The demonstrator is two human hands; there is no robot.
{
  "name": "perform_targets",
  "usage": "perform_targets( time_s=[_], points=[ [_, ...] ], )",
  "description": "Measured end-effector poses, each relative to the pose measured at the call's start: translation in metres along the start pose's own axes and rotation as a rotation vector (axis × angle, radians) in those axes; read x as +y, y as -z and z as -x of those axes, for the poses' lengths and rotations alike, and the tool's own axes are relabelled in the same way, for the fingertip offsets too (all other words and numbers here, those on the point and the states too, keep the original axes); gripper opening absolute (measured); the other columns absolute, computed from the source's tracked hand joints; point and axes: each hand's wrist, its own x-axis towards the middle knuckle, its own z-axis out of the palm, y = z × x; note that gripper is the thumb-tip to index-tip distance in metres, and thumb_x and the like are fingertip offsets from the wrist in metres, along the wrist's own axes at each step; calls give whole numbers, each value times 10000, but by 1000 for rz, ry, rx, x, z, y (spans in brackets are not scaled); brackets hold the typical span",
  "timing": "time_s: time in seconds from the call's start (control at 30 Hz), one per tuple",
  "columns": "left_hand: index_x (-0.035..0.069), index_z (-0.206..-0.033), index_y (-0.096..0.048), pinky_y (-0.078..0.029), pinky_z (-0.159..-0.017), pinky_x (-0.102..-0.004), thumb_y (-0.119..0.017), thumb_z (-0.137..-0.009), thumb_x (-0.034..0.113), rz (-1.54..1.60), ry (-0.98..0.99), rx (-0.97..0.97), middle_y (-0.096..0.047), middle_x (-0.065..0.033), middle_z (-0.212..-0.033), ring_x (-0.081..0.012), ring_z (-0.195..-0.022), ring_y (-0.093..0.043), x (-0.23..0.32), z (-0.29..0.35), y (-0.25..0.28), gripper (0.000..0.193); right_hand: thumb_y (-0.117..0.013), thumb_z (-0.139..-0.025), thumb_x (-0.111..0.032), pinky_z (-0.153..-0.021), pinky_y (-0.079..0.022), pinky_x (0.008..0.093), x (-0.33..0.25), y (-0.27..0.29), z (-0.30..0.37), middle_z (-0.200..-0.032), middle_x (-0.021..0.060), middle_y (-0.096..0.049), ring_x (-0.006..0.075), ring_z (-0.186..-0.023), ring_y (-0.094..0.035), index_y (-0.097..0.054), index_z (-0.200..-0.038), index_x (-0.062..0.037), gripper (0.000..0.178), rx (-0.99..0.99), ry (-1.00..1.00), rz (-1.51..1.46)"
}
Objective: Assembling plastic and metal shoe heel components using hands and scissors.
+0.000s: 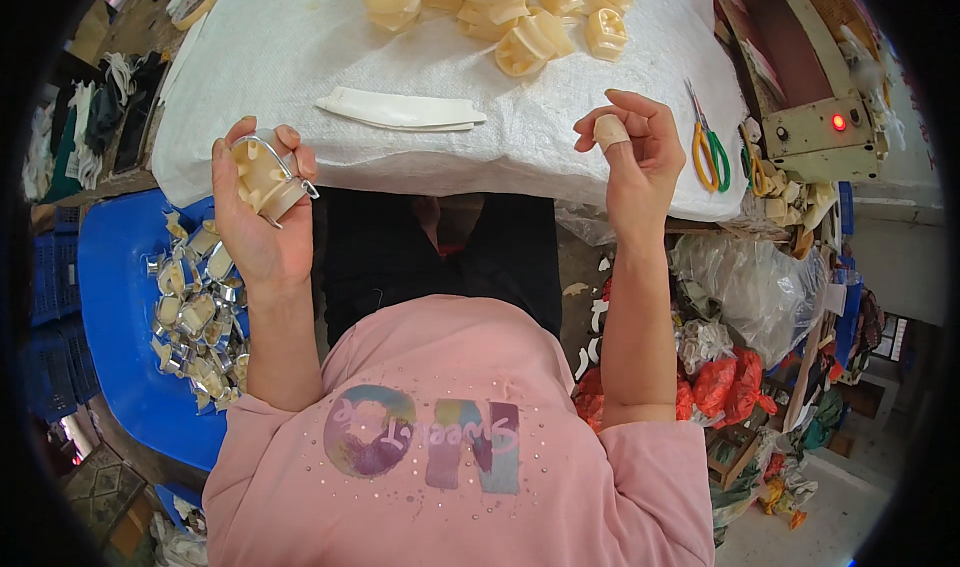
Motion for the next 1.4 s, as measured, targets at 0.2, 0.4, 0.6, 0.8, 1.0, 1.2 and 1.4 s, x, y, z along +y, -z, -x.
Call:
perform_targets(
  time_s=[0.2, 0.4, 0.6, 0.8, 1.0, 1.2, 1.4],
  points=[
    [55, -1080, -487, -434, -625, -296, -367, -971, 329, -27, -1, 14, -551, -158, -867, -222, -698, -529, 2, 1, 1, 318, -523, -849, -11, -671, -454, 273, 21, 6, 3, -779, 124, -629, 146, -668, -575, -534, -1041, 1, 192, 51, -62, 15],
    [60, -1084, -481, -431, -622, -292, -367, -972, 336, -70, 6, -21, -552, -152, -865, -217, -697, -528, -7, 0, -8, 319, -523, -850, -11, -673, -453, 273, 29, 24, 14, -784, 120, -628, 143, -664, -571, -532, -1040, 6, 191, 108, -97, 51],
    [59, -1085, -479, -428, -622, -281, -368, -974, 338, -74, 31, -102, -548, -149, -865, -214, -691, -526, -11, 2, -12, 321, -517, -853, -7, -673, -454, 271, 35, 37, 30, -787, 119, -628, 138, -659, -566, -532, -1035, 7, 183, 178, -156, 68],
    [61, -1087, -479, -423, -611, -281, -372, -974, 340, -70, 25, -69, -540, -147, -863, -210, -680, -516, -8, 4, -10, 319, -510, -860, -8, -670, -453, 262, 35, 35, 33, -784, 113, -629, 134, -665, -567, -532, -1034, 8, 176, 199, -163, 76],
    [64, -1089, -475, -422, -611, -280, -368, -977, 339, -55, 43, -67, -540, -145, -859, -208, -677, -515, -9, 0, -6, 316, -506, -869, -11, -664, -456, 256, 40, 35, 36, -782, 110, -628, 130, -668, -564, -532, -1037, 6, 170, 200, -183, 144],
    [61, -1092, -474, -423, -608, -279, -368, -976, 329, -30, 18, -43, -544, -146, -855, -209, -671, -518, -7, -6, -4, 311, -502, -869, -4, -663, -463, 256, 39, 38, 27, -783, 111, -627, 131, -671, -563, -529, -1040, 7, 173, 186, -165, 140],
    [44, -1093, -475, -437, -610, -295, -375, -969, 311, 2, 12, -48, -556, -159, -840, -223, -661, -534, -11, -7, -3, 311, -506, -874, -10, -658, -469, 261, 42, 31, 22, -787, 108, -619, 137, -677, -564, -524, -1036, 13, 165, 141, -107, 133]
  ],
)
